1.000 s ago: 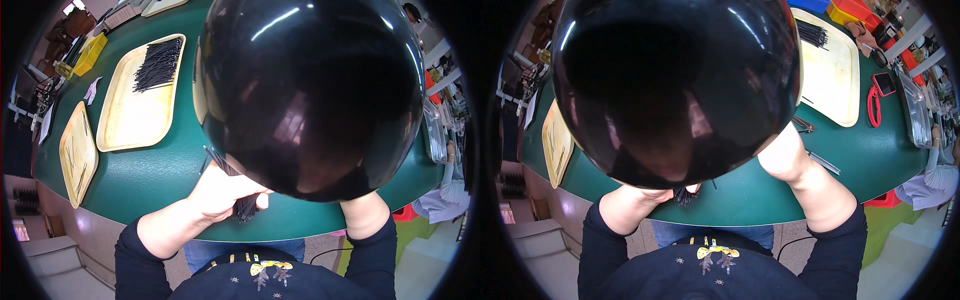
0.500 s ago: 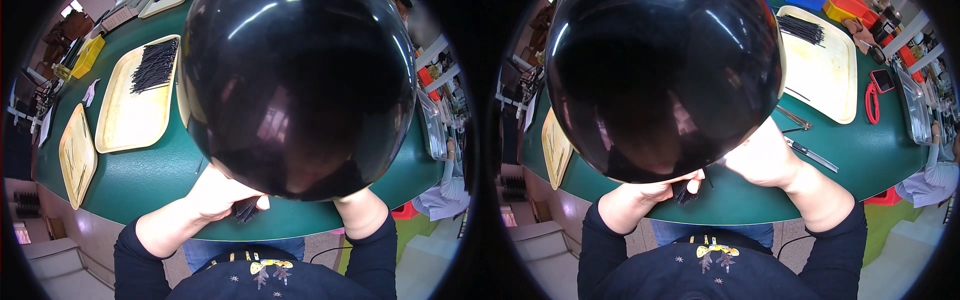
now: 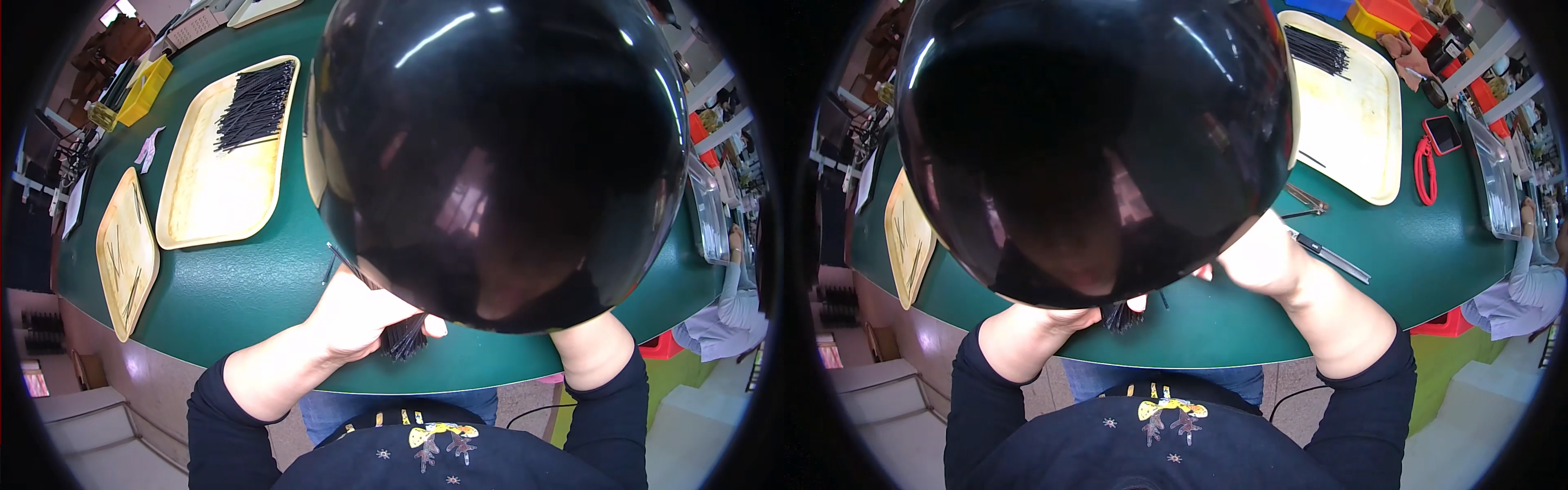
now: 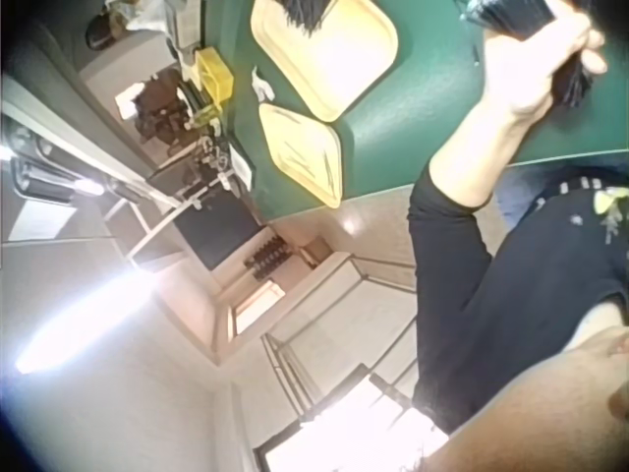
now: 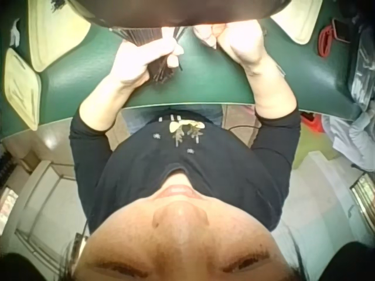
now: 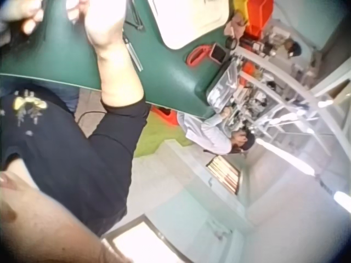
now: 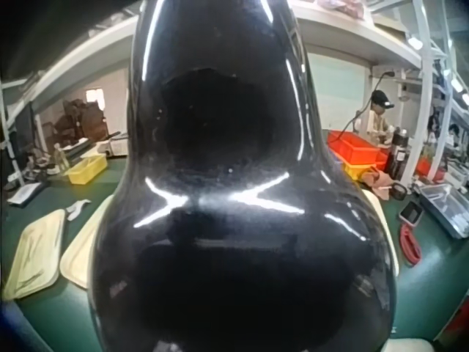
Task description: The person separates and aligns thin rods from a bundle by hand under a desk lamp, measures components using a caliper, and gathers additional rods from a tray.
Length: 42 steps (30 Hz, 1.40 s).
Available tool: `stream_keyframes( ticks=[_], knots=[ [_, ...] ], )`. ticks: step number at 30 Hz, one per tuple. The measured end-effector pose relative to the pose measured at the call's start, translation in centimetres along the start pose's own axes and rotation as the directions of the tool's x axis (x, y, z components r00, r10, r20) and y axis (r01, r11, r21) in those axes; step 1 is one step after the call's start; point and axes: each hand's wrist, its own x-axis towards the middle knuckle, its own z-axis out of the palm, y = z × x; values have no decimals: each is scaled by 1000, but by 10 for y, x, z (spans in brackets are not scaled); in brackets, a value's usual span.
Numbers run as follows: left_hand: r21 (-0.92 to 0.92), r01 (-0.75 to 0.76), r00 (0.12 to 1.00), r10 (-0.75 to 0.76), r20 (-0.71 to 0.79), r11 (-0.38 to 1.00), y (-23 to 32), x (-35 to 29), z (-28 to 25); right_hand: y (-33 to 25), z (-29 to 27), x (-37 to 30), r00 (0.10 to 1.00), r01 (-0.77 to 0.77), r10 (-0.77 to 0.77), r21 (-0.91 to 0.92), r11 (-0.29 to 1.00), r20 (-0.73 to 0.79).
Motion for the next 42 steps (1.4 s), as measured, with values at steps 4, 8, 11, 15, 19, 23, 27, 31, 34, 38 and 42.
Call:
stream_keyframes(
  ticks=[4,8,11,15,19,23,27,31,34,38,42],
  knots=[
    [50,-233,972,234,-19,971,5,0,22,-8,4,7,987,-162,148,323,932,67],
    [269,20,992,14,-126,963,-2,0,14,-8,4,8,974,-224,185,406,886,133],
    [27,28,998,-29,46,999,6,-1,14,-1,-2,3,976,-150,110,213,965,187],
    [241,132,968,-72,-242,962,5,-6,2,13,-17,-10,960,-18,32,-55,998,278],
    [314,-190,937,267,-226,930,-5,-4,-9,36,-32,-32,703,707,-470,-601,374,534],
    [369,-17,947,133,-293,929,25,5,33,14,0,-30,817,533,-342,-834,144,463],
    [521,-31,967,158,-200,853,14,-4,16,20,-22,-58,839,459,96,-792,403,535],
    [570,-41,960,190,-205,821,11,-2,17,28,-24,-69,904,345,-97,-577,740,416],
    [438,-138,947,248,-205,888,13,-2,14,17,-33,-57,688,-311,643,-664,680,337],
    [420,-68,983,132,-127,905,22,0,19,38,-52,-76,770,-332,519,-462,822,371],
    [442,-114,966,202,-159,890,10,-1,9,8,-35,-61,665,-471,656,-482,739,357]
  ],
)
